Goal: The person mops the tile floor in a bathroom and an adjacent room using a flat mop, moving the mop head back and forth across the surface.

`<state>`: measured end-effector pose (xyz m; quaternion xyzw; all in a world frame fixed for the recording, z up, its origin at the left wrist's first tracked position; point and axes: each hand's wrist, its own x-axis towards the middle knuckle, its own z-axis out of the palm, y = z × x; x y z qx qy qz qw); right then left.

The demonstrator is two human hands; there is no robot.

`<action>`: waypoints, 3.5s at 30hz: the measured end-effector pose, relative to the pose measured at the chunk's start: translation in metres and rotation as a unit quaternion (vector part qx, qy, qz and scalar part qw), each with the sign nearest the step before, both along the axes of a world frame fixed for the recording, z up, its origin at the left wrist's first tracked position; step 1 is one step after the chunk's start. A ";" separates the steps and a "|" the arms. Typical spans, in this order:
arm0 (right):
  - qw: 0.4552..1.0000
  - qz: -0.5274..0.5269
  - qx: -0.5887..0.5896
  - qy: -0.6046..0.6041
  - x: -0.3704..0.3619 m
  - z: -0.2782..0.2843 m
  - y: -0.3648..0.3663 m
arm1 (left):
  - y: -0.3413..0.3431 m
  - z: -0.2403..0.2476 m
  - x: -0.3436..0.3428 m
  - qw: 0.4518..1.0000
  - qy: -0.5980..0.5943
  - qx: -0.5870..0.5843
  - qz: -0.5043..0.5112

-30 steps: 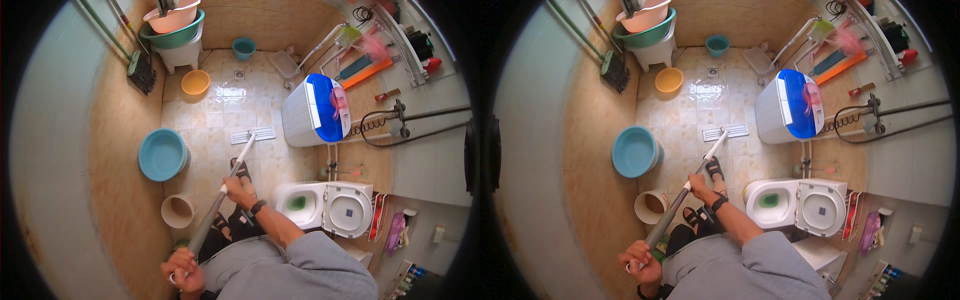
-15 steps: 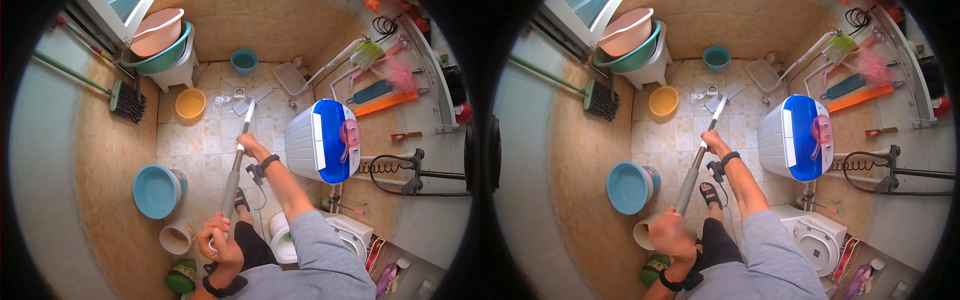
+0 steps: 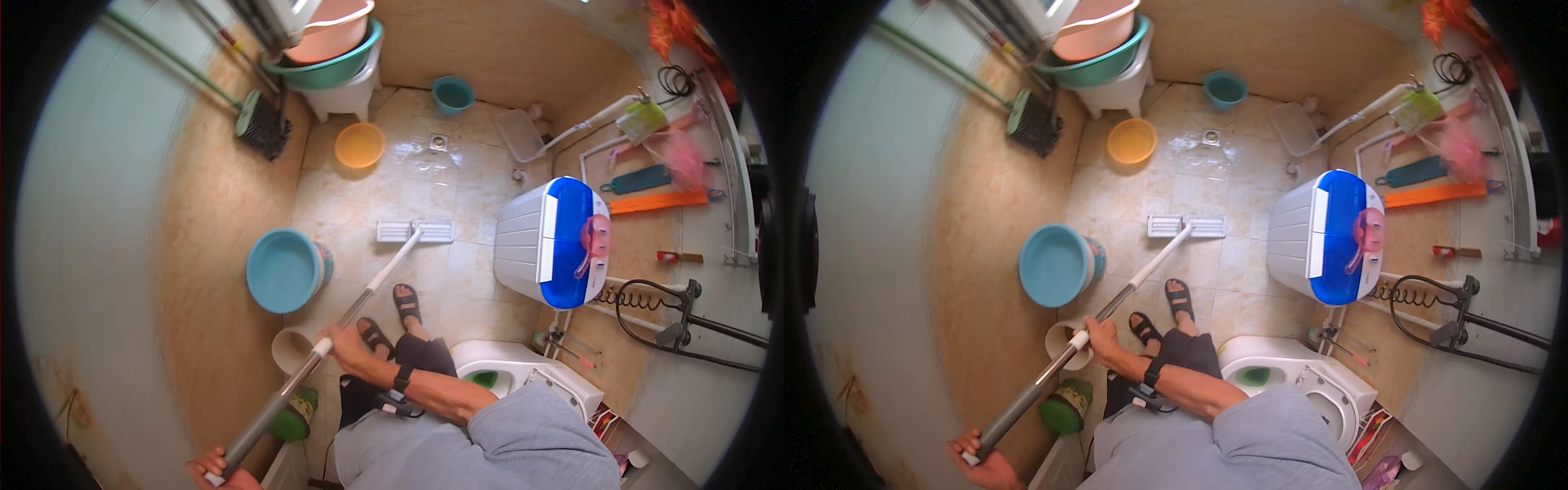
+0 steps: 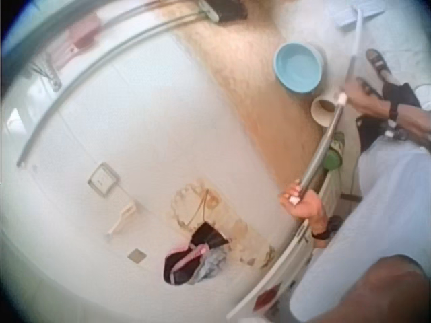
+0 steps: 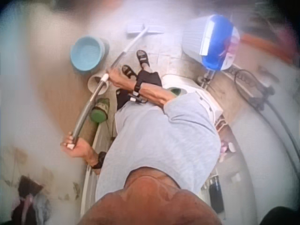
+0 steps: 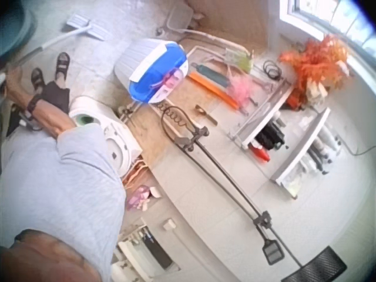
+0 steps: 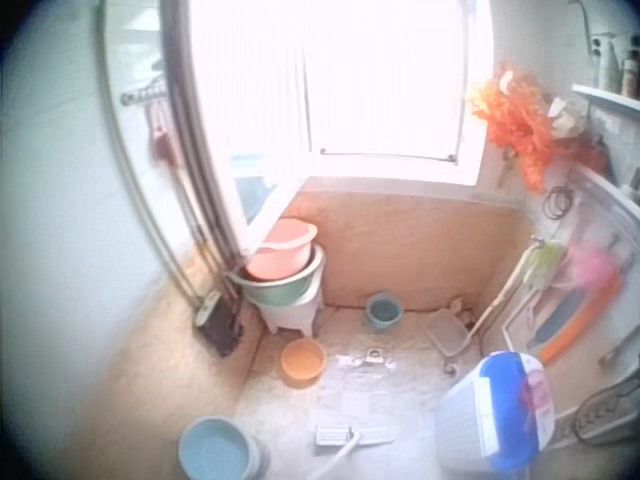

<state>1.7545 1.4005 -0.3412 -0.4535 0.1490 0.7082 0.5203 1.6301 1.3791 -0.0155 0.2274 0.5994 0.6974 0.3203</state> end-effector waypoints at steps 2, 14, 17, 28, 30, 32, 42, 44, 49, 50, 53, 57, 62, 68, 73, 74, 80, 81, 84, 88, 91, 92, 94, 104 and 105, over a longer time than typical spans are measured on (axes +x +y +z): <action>0.999 0.005 -0.035 0.039 -0.041 0.026 -0.011 | -0.015 0.010 -0.038 0.999 0.033 0.010 -0.019; 0.998 0.043 0.029 -0.033 0.008 -0.035 0.033 | -0.003 -0.075 -0.026 0.962 0.064 0.120 -0.238; 0.997 0.005 0.023 -0.067 0.091 -0.084 0.075 | 0.018 -0.129 0.030 0.942 0.118 0.131 -0.285; 0.968 0.099 -0.022 -0.231 0.142 -0.074 0.118 | 0.050 -0.130 0.032 0.897 0.077 0.075 -0.429; 0.974 0.084 -0.025 -0.210 0.087 -0.043 0.106 | 0.039 -0.098 0.001 0.934 0.043 0.104 -0.339; 0.986 0.075 -0.014 -0.151 0.037 0.010 0.097 | 0.031 -0.061 -0.023 0.954 0.055 0.140 -0.258; 0.982 0.009 0.034 0.187 -0.043 0.057 0.136 | 0.056 0.011 -0.014 0.898 0.128 0.270 -0.322; 0.977 0.001 0.022 0.213 -0.034 0.047 0.162 | 0.074 0.006 0.004 0.880 0.140 0.275 -0.361; 0.967 0.015 -0.006 0.255 -0.012 0.015 0.224 | 0.129 -0.016 0.042 0.825 0.197 0.240 -0.472; 0.967 0.023 -0.009 0.254 -0.007 0.008 0.236 | 0.139 -0.022 0.053 0.816 0.223 0.223 -0.484; 0.961 0.036 -0.009 0.274 0.009 -0.026 0.275 | 0.170 -0.050 0.083 0.789 0.269 0.191 -0.518; 0.971 0.021 0.051 0.231 0.017 -0.061 0.292 | 0.185 -0.072 0.113 0.808 0.296 0.198 -0.470; 0.968 -0.008 0.005 0.250 0.011 -0.043 0.280 | 0.184 -0.063 0.113 0.871 0.256 0.195 -0.370; 0.977 -0.016 -0.033 0.211 0.021 0.000 0.228 | 0.174 -0.019 0.091 0.906 0.191 0.196 -0.325; 0.984 -0.021 -0.077 0.161 0.057 0.013 0.190 | 0.158 -0.014 0.082 0.932 0.122 0.159 -0.303; 0.988 -0.033 -0.074 0.135 0.066 0.009 0.184 | 0.155 -0.019 0.085 0.932 0.121 0.161 -0.301; 0.998 -0.012 -0.056 -0.017 0.144 -0.032 0.169 | 0.123 -0.077 0.132 0.963 0.018 0.153 -0.220; 0.998 -0.002 -0.045 -0.039 0.162 -0.045 0.168 | 0.117 -0.089 0.142 0.965 0.014 0.149 -0.214; 0.983 0.076 -0.097 -0.140 0.210 -0.060 0.179 | 0.098 -0.116 0.173 0.984 0.022 0.097 -0.148; 0.978 0.067 -0.105 -0.169 0.243 -0.040 0.170 | 0.086 -0.104 0.195 0.950 0.012 0.115 -0.291; 0.981 0.068 -0.109 -0.146 0.252 0.003 0.150 | 0.073 -0.067 0.194 0.912 0.074 0.111 -0.388; 0.980 0.070 -0.118 -0.144 0.257 0.019 0.144 | 0.075 -0.053 0.192 0.873 0.081 0.114 -0.467; 0.980 0.067 -0.125 -0.142 0.272 0.029 0.133 | 0.077 -0.037 0.189 0.793 0.093 0.122 -0.589; 0.990 0.003 -0.143 -0.017 0.393 0.016 0.098 | 0.177 -0.028 0.099 0.782 0.406 0.017 -0.473; 0.987 -0.017 -0.154 0.047 0.403 0.013 0.096 | 0.195 -0.025 0.082 0.787 0.442 -0.005 -0.431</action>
